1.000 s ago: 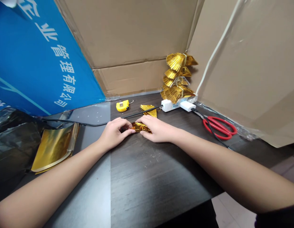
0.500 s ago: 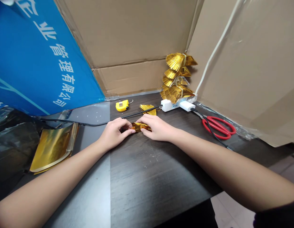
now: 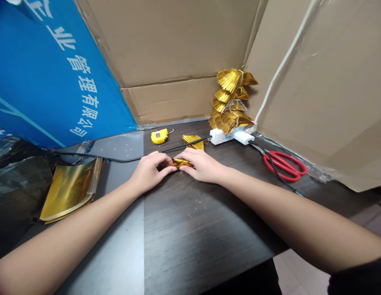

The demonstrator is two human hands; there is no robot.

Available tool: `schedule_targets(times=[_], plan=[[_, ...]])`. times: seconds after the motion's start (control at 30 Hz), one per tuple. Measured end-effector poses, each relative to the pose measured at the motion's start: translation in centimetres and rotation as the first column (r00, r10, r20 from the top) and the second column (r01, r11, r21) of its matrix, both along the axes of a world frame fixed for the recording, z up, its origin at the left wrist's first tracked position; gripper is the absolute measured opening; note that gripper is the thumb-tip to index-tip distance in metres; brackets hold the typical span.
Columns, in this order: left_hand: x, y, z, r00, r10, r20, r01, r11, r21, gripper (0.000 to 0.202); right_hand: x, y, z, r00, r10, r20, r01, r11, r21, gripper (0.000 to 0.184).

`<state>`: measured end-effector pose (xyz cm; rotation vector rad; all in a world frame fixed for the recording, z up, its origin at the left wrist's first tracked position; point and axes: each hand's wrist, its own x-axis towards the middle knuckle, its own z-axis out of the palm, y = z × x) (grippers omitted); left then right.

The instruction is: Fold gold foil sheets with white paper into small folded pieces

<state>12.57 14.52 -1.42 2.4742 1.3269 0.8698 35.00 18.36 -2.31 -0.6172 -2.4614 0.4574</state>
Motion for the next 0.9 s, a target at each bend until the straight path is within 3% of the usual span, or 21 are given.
schedule_targets(times=[0.6,0.9], plan=[[-0.06,0.18,-0.10,1.000,-0.003,0.000,0.003,1.000,-0.007,0.013,-0.87,-0.15,-0.15,0.999,-0.005,0.049,0.007,0.999,-0.035,0.023],[-0.31,0.01,-0.02,1.000,-0.004,-0.004,0.004,1.000,0.003,0.013,-0.02,0.19,-0.14,1.000,-0.014,0.016,0.015,0.997,-0.077,0.043]])
